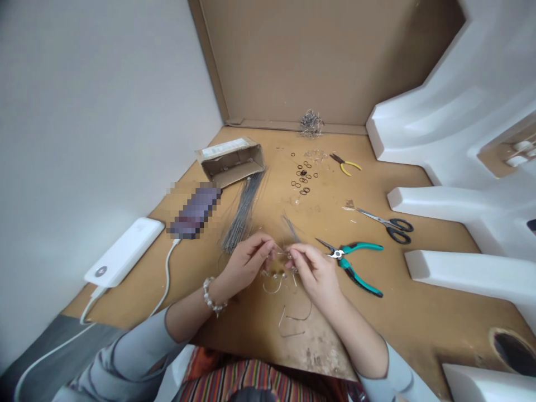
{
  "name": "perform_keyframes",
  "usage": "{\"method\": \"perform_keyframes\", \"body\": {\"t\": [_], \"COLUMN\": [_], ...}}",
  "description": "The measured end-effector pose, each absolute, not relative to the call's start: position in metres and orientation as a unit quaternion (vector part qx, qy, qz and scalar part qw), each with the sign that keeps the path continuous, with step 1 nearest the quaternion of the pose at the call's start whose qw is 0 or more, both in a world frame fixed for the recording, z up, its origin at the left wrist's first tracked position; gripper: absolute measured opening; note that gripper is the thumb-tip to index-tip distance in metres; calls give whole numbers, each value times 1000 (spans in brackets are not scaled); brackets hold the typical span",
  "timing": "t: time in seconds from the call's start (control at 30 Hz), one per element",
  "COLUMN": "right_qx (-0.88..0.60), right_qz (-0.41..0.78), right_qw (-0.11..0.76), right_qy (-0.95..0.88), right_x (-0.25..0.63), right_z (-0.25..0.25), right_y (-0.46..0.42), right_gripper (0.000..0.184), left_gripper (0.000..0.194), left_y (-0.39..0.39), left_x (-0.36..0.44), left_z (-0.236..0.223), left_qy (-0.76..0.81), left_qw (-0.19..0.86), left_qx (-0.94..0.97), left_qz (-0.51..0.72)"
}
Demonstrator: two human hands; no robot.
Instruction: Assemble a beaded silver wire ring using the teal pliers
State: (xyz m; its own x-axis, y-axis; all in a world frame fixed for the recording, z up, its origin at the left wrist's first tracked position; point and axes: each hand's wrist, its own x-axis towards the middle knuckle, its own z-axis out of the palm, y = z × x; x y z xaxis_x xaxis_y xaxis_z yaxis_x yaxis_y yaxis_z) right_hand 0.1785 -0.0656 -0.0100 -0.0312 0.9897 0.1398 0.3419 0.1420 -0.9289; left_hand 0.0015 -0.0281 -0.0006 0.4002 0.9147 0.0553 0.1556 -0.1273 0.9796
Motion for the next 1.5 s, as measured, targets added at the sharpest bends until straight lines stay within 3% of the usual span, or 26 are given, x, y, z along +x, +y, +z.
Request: {"method": "perform_keyframes", "body": {"t": [0.33, 0.47, 0.63, 0.83, 1.0, 1.27, 1.5], "right_qx": [-548, -552, -490, -490, -448, -507, -515], "right_qz": [304, 393, 536, 581, 598, 497, 453], "right_qw": [425, 446, 489, 449, 444, 536, 563], "right_qy": [-653, -585, -484, -470, -494, -457, -461], "right_x": [171, 173, 176, 173, 170, 177, 174], "right_z": [-5, -1, 0, -1, -3, -7, -1], "right_y": [-65, -64, -62, -63, -63, -61, -62], "right_gripper": [16, 20, 28, 32, 47, 25, 23], "left_gripper": [20, 17, 21, 21, 19, 26, 43], "left_y": [-28, -27, -20, -14, -16, -18, -23], "left_x": [2, 2, 0, 0, 1, 2, 7], "left_z": [-2, -2, -5, -6, -5, -8, -13], "left_qy": [375, 363, 359, 351, 346, 346, 411], "left_qw": [512, 523, 601, 619, 618, 667, 666], "left_qx": [704, 704, 572, 509, 505, 514, 522], "left_qz": [319, 316, 428, 485, 493, 414, 339]}}
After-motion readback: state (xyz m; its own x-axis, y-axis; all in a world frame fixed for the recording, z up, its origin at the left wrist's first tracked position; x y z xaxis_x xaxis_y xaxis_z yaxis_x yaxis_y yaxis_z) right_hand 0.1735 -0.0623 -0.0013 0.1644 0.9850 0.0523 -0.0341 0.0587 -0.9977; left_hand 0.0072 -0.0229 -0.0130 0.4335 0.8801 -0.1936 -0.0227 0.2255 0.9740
